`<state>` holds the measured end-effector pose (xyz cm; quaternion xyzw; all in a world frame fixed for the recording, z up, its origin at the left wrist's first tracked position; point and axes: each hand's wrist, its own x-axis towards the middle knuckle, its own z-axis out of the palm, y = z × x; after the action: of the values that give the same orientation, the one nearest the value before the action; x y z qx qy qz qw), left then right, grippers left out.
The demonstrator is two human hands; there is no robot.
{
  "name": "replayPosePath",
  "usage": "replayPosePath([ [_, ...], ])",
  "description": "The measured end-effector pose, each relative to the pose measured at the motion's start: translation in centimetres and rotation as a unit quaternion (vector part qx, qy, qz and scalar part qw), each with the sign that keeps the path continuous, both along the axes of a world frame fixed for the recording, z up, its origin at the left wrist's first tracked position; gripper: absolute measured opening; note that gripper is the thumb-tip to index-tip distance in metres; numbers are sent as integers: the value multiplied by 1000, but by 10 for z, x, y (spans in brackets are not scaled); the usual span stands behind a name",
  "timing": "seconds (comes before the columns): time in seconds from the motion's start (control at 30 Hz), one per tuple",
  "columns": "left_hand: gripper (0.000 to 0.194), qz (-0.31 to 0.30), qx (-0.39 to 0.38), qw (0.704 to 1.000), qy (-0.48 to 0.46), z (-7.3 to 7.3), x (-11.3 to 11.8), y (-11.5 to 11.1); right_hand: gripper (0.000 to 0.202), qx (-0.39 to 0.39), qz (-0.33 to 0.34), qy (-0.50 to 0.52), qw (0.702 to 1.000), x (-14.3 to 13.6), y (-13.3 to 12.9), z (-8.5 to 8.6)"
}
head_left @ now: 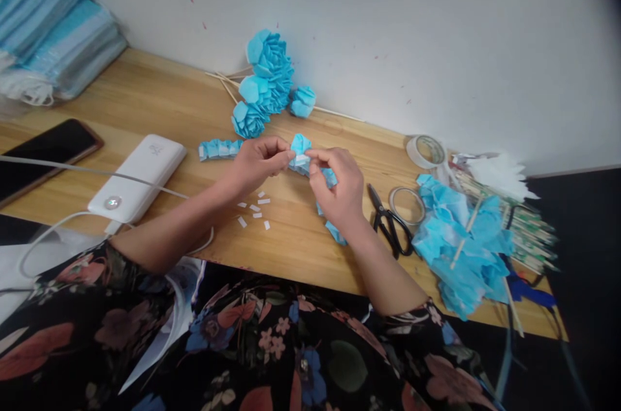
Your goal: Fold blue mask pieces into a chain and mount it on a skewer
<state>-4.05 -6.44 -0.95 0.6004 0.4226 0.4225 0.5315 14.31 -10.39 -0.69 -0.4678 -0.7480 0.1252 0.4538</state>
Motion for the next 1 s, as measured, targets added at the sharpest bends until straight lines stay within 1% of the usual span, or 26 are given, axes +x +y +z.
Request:
replayPosePath([
  [0.07,23,0,-2,1000,-7,0,0,0,18,8,9,-23,1000,0,2,-5],
  [0.13,24,0,0,1000,-6,0,0,-1,18,5,3,-31,1000,0,3,-7],
  [0.27,22,12,23,1000,16,2,1,-1,12,-8,-21,-4,1000,-1,-1,-2],
  [0.37,20,18,47,998,33,2,2,-2,9,-5,-17,1,1000,-3,-3,2],
  [0.6,21,-12,60,998,28,-6,3,-1,9,-25,-30,-30,999,-4,1,-5],
  [0.77,22,-15,64,997,34,-4,2,-2,11,-31,-36,-31,998,-4,1,-5],
  [1.0,20,-23,78,996,36,-4,2,-2,11,-39,-23,-20,999,-4,1,-5],
])
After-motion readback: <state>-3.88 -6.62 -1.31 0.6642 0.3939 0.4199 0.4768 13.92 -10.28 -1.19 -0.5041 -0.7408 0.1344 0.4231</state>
